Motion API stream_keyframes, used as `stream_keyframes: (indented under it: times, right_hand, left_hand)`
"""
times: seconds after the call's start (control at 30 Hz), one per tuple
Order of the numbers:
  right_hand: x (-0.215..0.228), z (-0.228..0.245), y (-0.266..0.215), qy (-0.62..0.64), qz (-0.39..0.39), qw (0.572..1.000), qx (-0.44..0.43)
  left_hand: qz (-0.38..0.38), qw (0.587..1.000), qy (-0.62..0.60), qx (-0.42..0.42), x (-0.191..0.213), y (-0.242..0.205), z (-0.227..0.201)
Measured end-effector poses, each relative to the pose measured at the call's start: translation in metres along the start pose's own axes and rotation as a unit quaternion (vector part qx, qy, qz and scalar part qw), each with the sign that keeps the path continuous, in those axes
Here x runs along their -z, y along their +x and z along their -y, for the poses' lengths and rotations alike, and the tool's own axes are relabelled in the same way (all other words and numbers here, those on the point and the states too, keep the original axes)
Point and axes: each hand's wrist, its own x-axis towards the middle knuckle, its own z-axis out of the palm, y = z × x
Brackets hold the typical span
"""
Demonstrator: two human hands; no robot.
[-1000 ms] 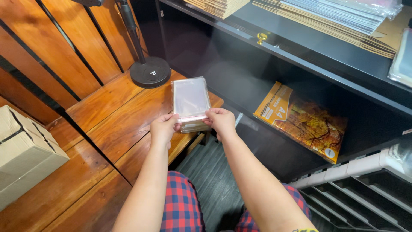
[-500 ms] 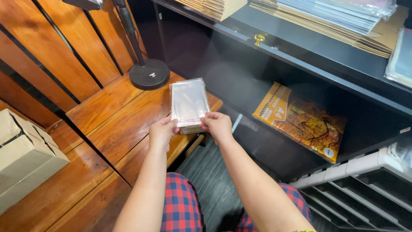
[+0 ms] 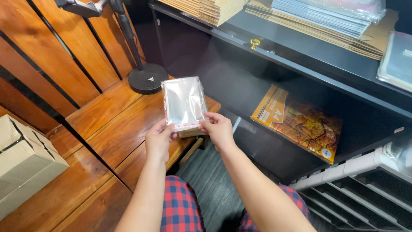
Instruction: The person sits on the floor and repeatedly picks up stacks of clear plastic pouches from a wooden bench. They place each stack onto a shelf inside a black cabinet, arranging them neatly. The person continues this process for several stacks of pouches.
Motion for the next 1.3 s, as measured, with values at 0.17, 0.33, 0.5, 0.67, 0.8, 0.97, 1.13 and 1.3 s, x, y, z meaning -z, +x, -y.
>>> stream_keyframes:
  times: [0.17, 0.33, 0.5, 0.67, 0.8, 0.97, 1.13, 1.3]
  right_hand:
    - [0.01, 0.033, -0.021, -0.001, 0.022, 0.999, 0.045]
    - [0.037, 0.08, -0.043, 0.005, 0.012, 0.995, 0.096]
    - [0.076, 0.124, -0.056, 0.02, -0.019, 0.988, 0.149]
    - [0.128, 0.167, -0.067, 0.017, -0.084, 0.974, 0.21]
    - [0.187, 0.196, -0.072, -0.006, -0.134, 0.958, 0.253]
    - [0.253, 0.225, -0.086, -0.004, -0.189, 0.935, 0.301]
    - [0.309, 0.245, -0.086, -0.075, -0.267, 0.896, 0.347]
    - [0.341, 0.261, -0.083, -0.143, -0.329, 0.844, 0.398]
  left_hand:
    - [0.015, 0.999, 0.003, -0.042, -0.005, -0.046, -0.04]
    - [0.054, 0.995, -0.009, -0.079, -0.027, -0.068, -0.061]
    - [0.122, 0.987, -0.011, -0.103, -0.071, -0.081, -0.079]
    - [0.21, 0.969, -0.004, -0.133, -0.138, -0.102, -0.1]
    - [0.27, 0.951, 0.007, -0.15, -0.197, -0.123, -0.113]
    - [0.349, 0.927, 0.022, -0.136, -0.27, -0.152, -0.125]
    - [0.404, 0.908, 0.003, -0.112, -0.352, -0.162, -0.104]
    - [0.422, 0.899, -0.018, -0.115, -0.412, -0.173, -0.095]
